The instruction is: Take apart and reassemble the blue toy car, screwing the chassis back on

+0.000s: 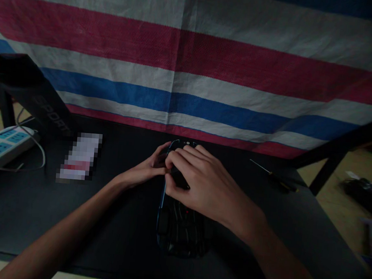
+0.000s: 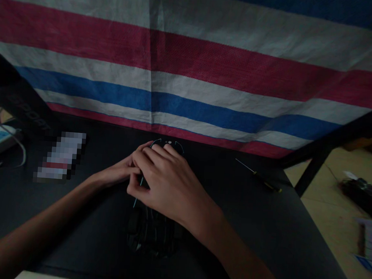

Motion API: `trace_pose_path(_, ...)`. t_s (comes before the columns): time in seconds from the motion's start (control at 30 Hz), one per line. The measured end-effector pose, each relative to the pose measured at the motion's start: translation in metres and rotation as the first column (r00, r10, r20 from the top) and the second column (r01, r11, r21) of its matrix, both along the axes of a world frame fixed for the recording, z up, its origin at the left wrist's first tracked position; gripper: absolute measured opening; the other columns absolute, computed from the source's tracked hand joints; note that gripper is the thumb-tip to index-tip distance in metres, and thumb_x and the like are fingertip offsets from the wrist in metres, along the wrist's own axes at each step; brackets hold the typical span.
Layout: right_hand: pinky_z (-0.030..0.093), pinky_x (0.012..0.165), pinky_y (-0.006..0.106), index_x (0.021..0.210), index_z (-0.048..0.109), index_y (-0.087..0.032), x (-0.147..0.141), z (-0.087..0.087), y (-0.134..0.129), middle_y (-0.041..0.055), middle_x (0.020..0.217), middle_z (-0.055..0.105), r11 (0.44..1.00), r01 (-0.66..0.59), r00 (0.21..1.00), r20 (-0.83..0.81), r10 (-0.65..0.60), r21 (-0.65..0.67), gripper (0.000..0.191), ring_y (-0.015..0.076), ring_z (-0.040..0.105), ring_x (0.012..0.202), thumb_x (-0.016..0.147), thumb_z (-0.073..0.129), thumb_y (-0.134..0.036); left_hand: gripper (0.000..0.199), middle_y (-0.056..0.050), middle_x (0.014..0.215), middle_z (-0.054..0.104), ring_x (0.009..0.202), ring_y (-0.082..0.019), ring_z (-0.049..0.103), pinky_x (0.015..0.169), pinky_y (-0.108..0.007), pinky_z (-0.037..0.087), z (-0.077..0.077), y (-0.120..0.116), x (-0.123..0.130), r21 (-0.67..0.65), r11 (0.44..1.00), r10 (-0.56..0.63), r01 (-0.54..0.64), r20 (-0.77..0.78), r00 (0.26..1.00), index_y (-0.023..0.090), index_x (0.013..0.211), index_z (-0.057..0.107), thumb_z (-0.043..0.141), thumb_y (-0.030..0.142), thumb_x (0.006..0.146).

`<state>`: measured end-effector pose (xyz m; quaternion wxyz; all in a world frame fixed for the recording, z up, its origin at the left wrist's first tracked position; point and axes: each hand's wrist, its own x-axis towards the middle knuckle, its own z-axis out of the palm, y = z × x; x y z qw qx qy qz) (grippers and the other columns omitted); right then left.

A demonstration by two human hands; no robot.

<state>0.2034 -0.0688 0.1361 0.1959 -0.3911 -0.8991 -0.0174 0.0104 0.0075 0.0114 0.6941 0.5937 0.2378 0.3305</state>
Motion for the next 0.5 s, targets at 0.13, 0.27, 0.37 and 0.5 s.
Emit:
trace_pose_path(0.13,0.044,0.087,0.038,0.104,0.061,-0.018,0.0034,-0.0038,0.0024,0.0055,0.091,0.067,0.999,0.024,1.000,0.011,-0.024,0.022,0.014,0.0219,0.060,0.087,0.105,0.049,-0.025,0.097,-0.015,0.157,0.049,0.149,-0.036,0.042,0.124,-0.056,0.029,-0.0004,-0.0008,-0.0003,-0.042,0.999,-0.006,0.006,-0.006,1.000,0.030,0.164,0.020,0.078,0.032,0.087)
trace_pose_path(0.27,0.044,0.093,0.040,0.107,0.059,-0.017,0.0041,-0.0028,0.0018,0.0088,0.103,0.067,1.000,-0.018,1.000,0.005,0.018,0.003,0.012,0.0243,0.059,0.098,0.097,0.051,-0.017,0.098,-0.014,0.161,0.045,0.151,-0.037,0.039,0.125,-0.057,0.028,-0.0029,-0.0005,0.0004,-0.052,0.999,0.000,0.001,0.019,1.000,0.032,0.164,0.022,0.081,0.032,0.085)
trace_pose_path(0.37,0.045,0.093,0.041,0.105,0.058,-0.017,0.0013,-0.0015,0.0002,0.0082,0.103,0.066,1.000,-0.010,1.000,-0.018,0.010,0.003,0.016,0.0242,0.057,0.099,0.092,0.051,-0.013,0.100,-0.014,0.161,0.046,0.151,-0.038,0.039,0.125,-0.058,0.026,-0.0033,-0.0016,0.0005,-0.053,0.999,0.008,-0.006,0.037,0.999,0.031,0.164,0.023,0.082,0.034,0.084)
trace_pose_path(0.5,0.047,0.091,0.041,0.106,0.057,-0.018,-0.0010,-0.0022,0.0004,0.0079,0.102,0.065,1.000,0.005,0.999,-0.040,-0.005,-0.003,0.017,0.0241,0.057,0.098,0.091,0.051,-0.013,0.099,-0.014,0.163,0.043,0.152,-0.039,0.036,0.125,-0.059,0.025,-0.0025,-0.0025,0.0001,-0.038,0.999,0.008,-0.007,0.028,1.000,0.031,0.164,0.023,0.081,0.033,0.084)
